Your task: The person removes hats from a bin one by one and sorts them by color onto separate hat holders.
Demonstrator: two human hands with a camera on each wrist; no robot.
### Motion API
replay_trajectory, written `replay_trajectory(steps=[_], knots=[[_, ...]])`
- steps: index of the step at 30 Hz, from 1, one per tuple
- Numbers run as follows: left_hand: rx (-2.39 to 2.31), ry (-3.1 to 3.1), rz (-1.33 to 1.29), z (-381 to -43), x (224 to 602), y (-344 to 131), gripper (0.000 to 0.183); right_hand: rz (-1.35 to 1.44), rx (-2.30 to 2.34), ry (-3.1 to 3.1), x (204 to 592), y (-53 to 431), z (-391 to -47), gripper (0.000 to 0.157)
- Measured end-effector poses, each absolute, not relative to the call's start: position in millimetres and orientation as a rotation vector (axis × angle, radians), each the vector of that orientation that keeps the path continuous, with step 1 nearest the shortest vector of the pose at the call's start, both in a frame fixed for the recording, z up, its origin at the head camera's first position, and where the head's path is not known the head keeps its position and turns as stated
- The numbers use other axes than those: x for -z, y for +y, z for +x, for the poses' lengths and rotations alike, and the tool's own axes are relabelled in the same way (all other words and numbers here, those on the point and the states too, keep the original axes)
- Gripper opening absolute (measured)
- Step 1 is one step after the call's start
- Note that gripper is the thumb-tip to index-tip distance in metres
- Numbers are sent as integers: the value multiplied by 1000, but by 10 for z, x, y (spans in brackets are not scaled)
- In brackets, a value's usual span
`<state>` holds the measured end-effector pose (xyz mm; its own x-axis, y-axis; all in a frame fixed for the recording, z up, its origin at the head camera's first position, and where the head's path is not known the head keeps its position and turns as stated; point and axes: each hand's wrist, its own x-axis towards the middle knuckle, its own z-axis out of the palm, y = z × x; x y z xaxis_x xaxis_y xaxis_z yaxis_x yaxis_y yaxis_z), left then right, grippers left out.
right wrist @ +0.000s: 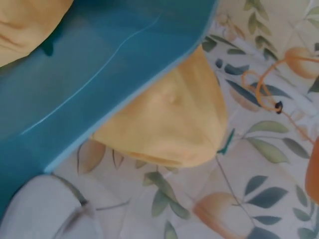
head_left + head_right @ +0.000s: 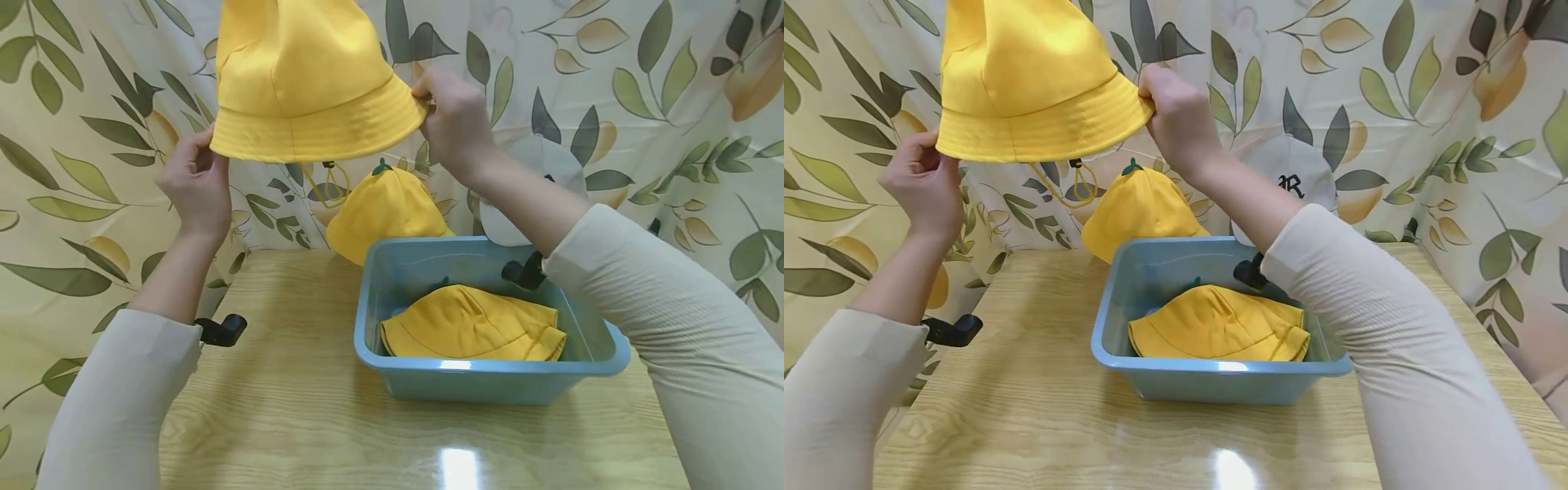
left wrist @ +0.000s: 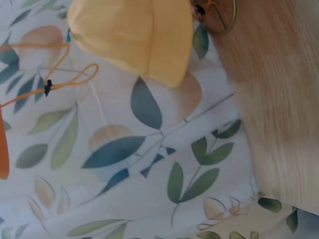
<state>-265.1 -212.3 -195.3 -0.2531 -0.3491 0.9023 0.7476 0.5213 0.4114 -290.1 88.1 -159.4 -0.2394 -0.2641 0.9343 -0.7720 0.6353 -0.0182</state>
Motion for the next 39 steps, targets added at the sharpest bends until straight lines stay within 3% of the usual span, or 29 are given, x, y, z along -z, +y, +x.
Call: replay_trajectory(steps=[14, 24, 33, 39], knots=[[734, -1720, -243, -3007, 2465, -2332, 19, 763, -541, -1962, 2026, 721, -3355, 14], [701, -1901, -196, -3272, 2844, -2109, 17, 658, -401, -2033, 2344, 938, -3557, 12], [587, -2062, -275, -3351, 3167, -1778, 16, 656, -346, -2208, 2622, 1311, -3540, 7], [527, -2190, -275, -3321, 3336, -1711, 17, 566, -306, -2470, 2811, 1369, -3483, 13]])
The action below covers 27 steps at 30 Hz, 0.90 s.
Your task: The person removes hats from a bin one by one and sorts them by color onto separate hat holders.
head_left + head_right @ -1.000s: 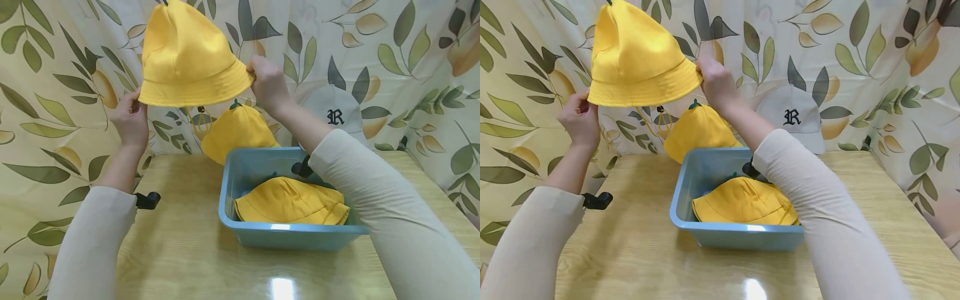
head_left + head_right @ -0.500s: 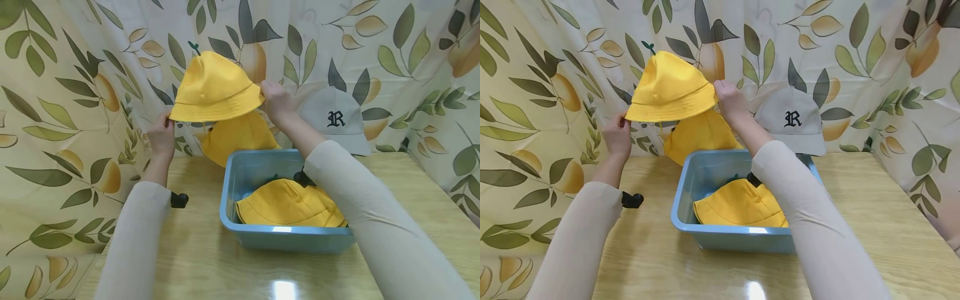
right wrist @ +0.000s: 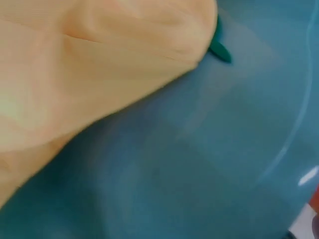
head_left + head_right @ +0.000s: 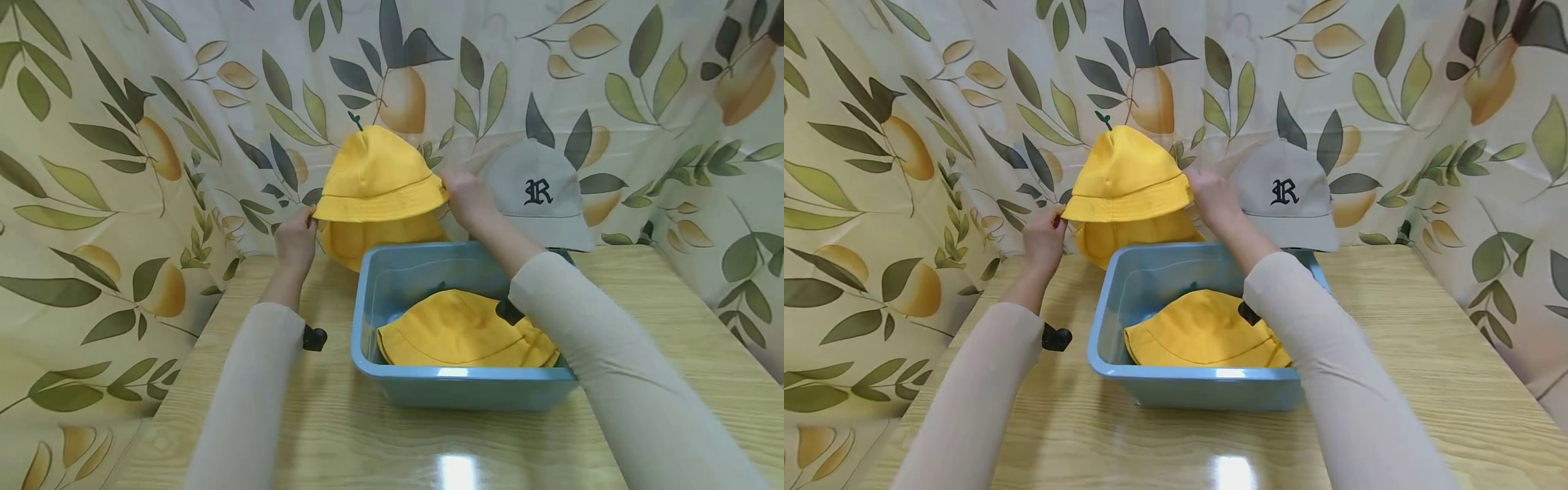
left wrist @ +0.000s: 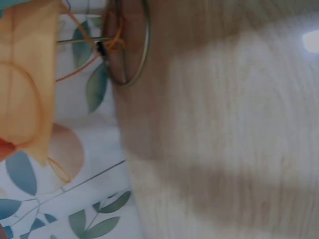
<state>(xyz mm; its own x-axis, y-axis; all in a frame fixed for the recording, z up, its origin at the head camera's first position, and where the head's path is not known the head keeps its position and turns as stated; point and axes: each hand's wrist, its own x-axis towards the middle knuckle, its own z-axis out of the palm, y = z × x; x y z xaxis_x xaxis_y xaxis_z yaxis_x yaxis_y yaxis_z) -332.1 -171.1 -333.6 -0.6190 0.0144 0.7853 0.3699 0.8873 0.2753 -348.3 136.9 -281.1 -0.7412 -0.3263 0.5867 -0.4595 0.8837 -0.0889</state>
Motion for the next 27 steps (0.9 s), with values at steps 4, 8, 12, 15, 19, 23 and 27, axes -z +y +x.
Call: replay_trajectory(steps=[4, 8, 12, 15, 19, 23, 27], knots=[[524, -2260, -258, -3293, 3452, -1711, 16, 590, -281, -2492, 2947, 1384, -3496, 15], [521, -2302, -265, -3280, 3613, -1704, 14, 645, -227, -2595, 3036, 1413, -3503, 9], [507, -2352, -257, -3268, 3803, -1693, 17, 686, -212, -2742, 3071, 1419, -3496, 10], [524, -2382, -244, -3264, 3918, -1677, 18, 707, -217, -2783, 3086, 1413, -3501, 17], [570, -2369, -258, -3266, 3995, -1649, 19, 737, -196, -2782, 3106, 1411, -3515, 19], [579, -2359, -276, -3259, 3982, -1617, 18, 742, -186, -2778, 3118, 1428, -3534, 20], [568, -2408, -281, -3251, 3922, -1611, 19, 748, -174, -2785, 3105, 1456, -3540, 19]])
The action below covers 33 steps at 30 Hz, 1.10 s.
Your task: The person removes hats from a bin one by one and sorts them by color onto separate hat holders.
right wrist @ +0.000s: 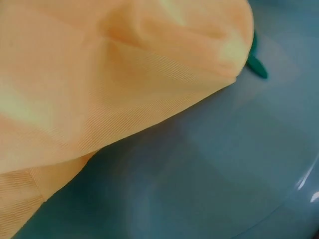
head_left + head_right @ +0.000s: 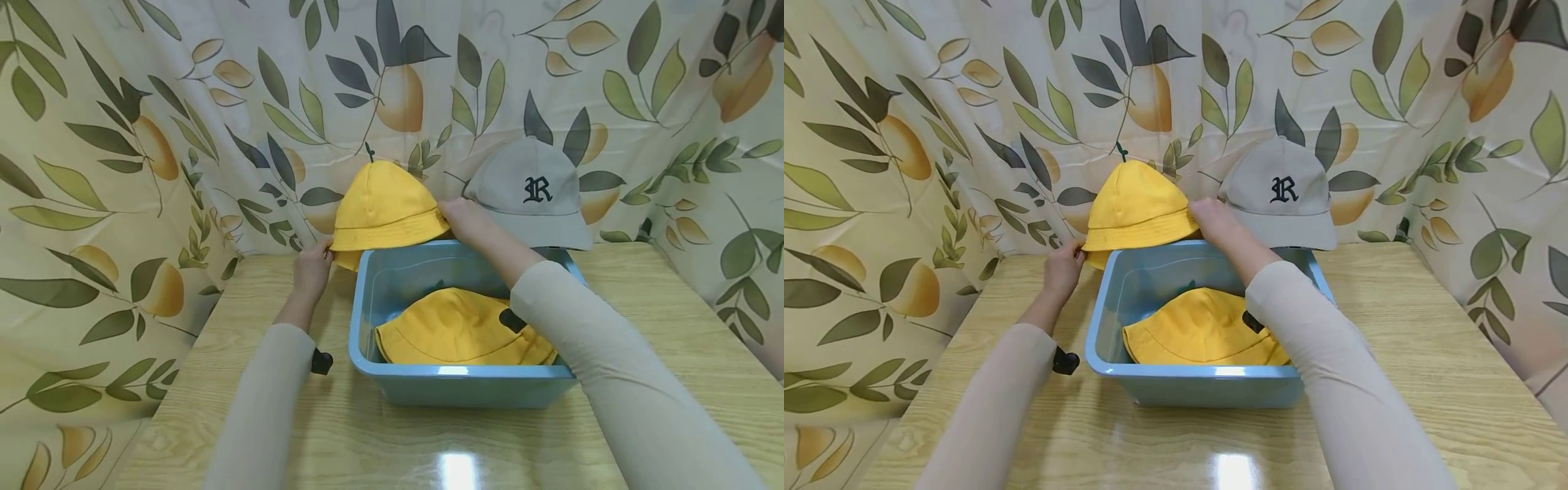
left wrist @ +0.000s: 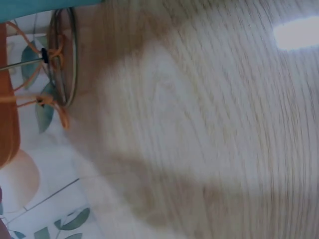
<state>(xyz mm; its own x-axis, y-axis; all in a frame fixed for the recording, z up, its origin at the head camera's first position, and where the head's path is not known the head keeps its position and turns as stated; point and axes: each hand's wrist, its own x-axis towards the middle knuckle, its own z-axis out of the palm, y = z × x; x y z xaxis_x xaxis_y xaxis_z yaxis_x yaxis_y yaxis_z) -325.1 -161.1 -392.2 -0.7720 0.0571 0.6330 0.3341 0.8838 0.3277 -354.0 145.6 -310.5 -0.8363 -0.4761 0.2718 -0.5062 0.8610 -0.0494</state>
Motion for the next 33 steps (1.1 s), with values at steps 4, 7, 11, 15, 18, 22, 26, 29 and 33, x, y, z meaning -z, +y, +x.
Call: replay_trajectory(steps=[4, 7, 11, 15, 18, 22, 26, 29, 33], knots=[[533, -2476, -324, -3211, 3850, -1650, 21, 756, -128, -2821, 3072, 1448, -3502, 13], [490, -2498, -402, -3187, 3791, -1674, 21, 752, -82, -2862, 3027, 1439, -3458, 12], [442, -2523, -517, -3135, 3673, -1696, 23, 754, -43, -2894, 2932, 1424, -3368, 9], [442, -2573, -625, -3074, 3515, -1700, 27, 777, -39, -2926, 2820, 1418, -3270, 9], [451, -2625, -667, -3034, 3404, -1691, 32, 806, -66, -2956, 2746, 1420, -3201, 16], [486, -2734, -654, -2997, 3266, -1654, 38, 842, -81, -2977, 2645, 1450, -3114, 20], [526, -2830, -632, -2934, 3134, -1603, 43, 860, -39, -2978, 2545, 1479, -3016, 20], [617, -2864, -629, -2867, 3062, -1562, 46, 897, -39, -2952, 2488, 1500, -2934, 14], [836, -2893, -661, -2755, 2994, -1500, 48, 982, -64, -2900, 2439, 1527, -2807, 11]])
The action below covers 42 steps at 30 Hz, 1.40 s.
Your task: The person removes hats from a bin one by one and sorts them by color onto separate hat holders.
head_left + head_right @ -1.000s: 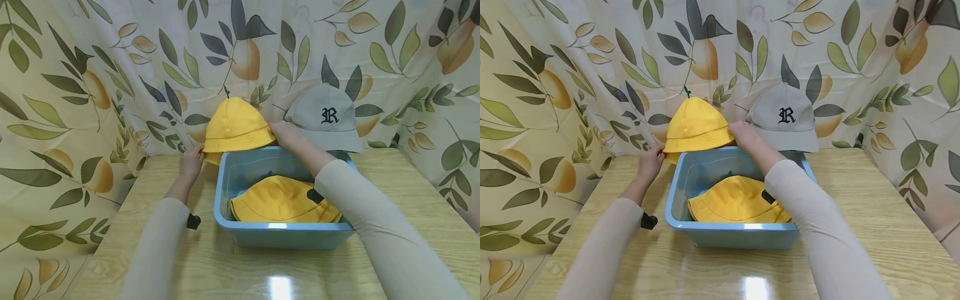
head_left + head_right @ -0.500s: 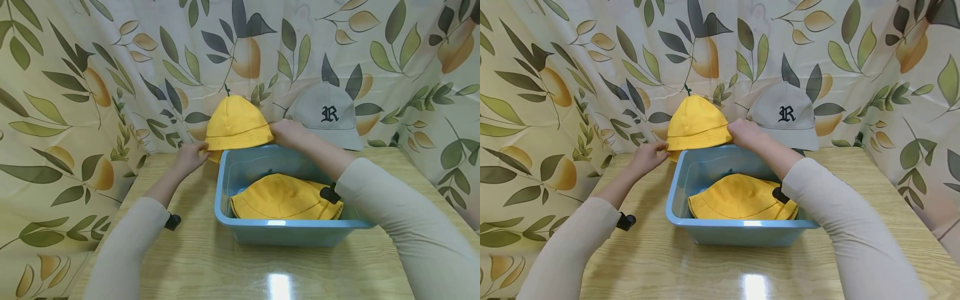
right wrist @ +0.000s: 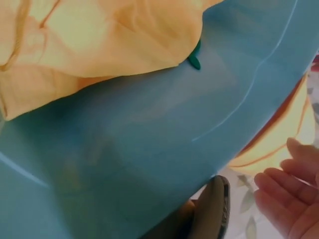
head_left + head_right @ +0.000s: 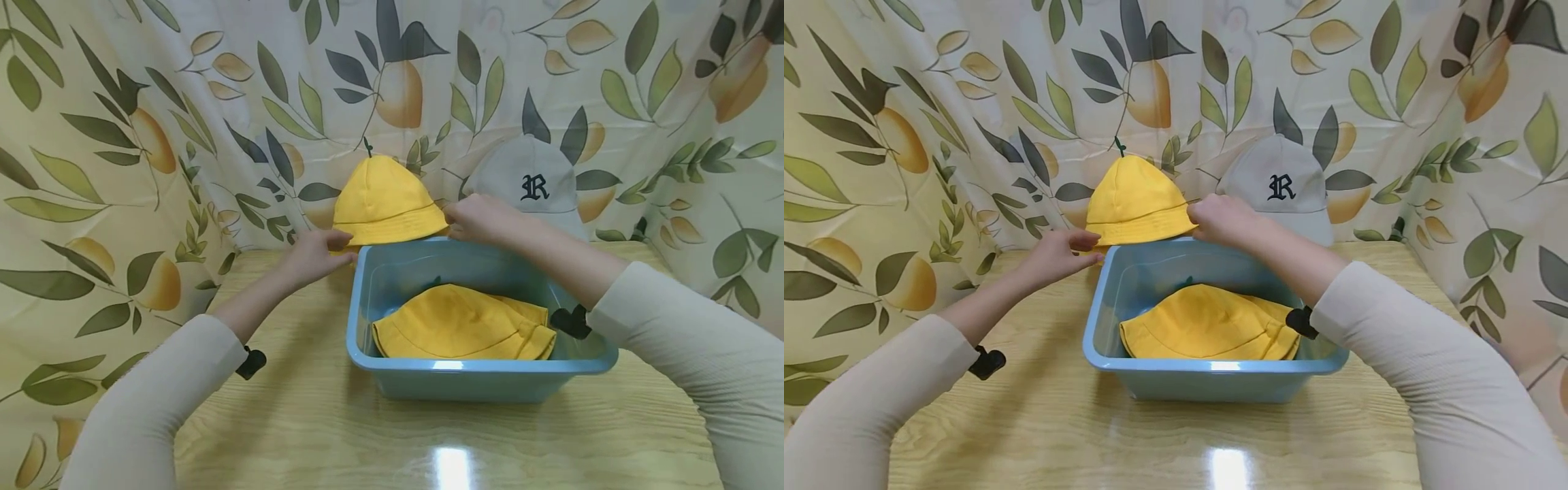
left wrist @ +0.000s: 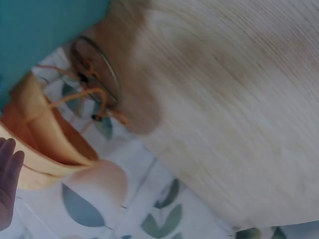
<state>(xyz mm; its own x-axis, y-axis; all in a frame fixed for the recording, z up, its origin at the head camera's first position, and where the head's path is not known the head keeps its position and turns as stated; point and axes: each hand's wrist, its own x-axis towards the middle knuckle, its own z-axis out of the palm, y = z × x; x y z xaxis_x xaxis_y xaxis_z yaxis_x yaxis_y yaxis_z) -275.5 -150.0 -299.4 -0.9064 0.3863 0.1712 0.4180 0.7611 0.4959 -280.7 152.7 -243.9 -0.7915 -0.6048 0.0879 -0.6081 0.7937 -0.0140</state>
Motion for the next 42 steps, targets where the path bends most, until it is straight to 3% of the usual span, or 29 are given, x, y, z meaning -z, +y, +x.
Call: replay_trajectory(steps=[4, 17, 25, 42], knots=[[890, -2889, -752, -2650, 2906, -1435, 50, 1021, -19, -2891, 2400, 1541, -2662, 21], [771, -2929, -963, -2492, 2509, -1223, 54, 1243, -119, -2715, 2378, 1734, -2214, 27], [731, -3011, -1021, -2481, 2313, -1033, 58, 1201, -102, -2706, 2313, 1908, -1988, 32], [740, -2964, -1243, -2544, 2111, -418, 57, 1219, -196, -2408, 2622, 2426, -1489, 48]])
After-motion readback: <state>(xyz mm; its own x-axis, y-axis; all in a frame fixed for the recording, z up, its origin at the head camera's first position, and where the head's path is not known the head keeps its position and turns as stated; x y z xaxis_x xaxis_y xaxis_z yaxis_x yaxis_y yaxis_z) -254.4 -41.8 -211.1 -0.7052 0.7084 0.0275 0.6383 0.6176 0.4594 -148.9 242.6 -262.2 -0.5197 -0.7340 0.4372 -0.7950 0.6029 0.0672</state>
